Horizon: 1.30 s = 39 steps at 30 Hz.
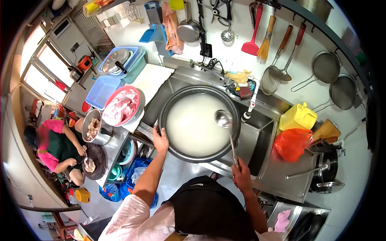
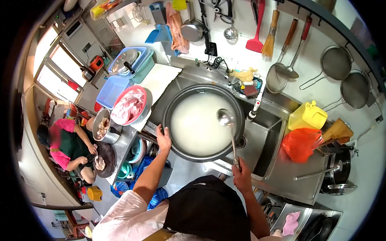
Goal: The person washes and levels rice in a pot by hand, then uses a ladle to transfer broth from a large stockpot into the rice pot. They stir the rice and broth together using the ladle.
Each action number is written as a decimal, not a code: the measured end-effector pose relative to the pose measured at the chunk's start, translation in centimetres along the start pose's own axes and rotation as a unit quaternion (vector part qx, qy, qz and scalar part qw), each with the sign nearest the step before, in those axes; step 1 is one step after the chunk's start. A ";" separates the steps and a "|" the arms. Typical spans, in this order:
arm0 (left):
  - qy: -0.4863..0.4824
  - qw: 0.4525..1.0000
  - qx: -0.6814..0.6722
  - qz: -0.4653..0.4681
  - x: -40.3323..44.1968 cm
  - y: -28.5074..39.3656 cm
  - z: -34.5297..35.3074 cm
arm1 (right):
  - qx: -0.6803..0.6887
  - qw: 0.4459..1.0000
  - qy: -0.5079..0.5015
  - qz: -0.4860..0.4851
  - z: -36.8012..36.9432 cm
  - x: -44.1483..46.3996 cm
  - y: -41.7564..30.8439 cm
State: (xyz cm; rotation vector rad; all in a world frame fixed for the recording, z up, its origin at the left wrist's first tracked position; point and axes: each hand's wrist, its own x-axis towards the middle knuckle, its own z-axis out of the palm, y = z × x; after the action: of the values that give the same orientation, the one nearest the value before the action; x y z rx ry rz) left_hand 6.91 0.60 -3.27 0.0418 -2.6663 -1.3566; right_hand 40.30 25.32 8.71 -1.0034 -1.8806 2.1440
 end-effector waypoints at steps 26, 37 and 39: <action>-0.038 0.997 -0.039 0.059 2.4 -4.2 1.8 | 0.587 0.781 0.162 -0.140 -0.8 -34.5 9.1; 0.008 0.996 0.078 -0.052 -2.8 -0.3 -1.1 | 0.381 0.682 0.543 -0.307 -0.4 -54.7 18.1; 0.101 0.985 0.130 0.050 -7.2 -1.2 -1.0 | 0.324 0.638 0.642 -0.275 -0.4 -58.1 19.2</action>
State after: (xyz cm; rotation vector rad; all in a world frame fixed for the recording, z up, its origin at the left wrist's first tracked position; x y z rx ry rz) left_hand 14.15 -0.24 -4.48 0.0698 -2.6137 -0.9153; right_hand 91.76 -7.35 14.11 -1.0447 -0.4822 0.9303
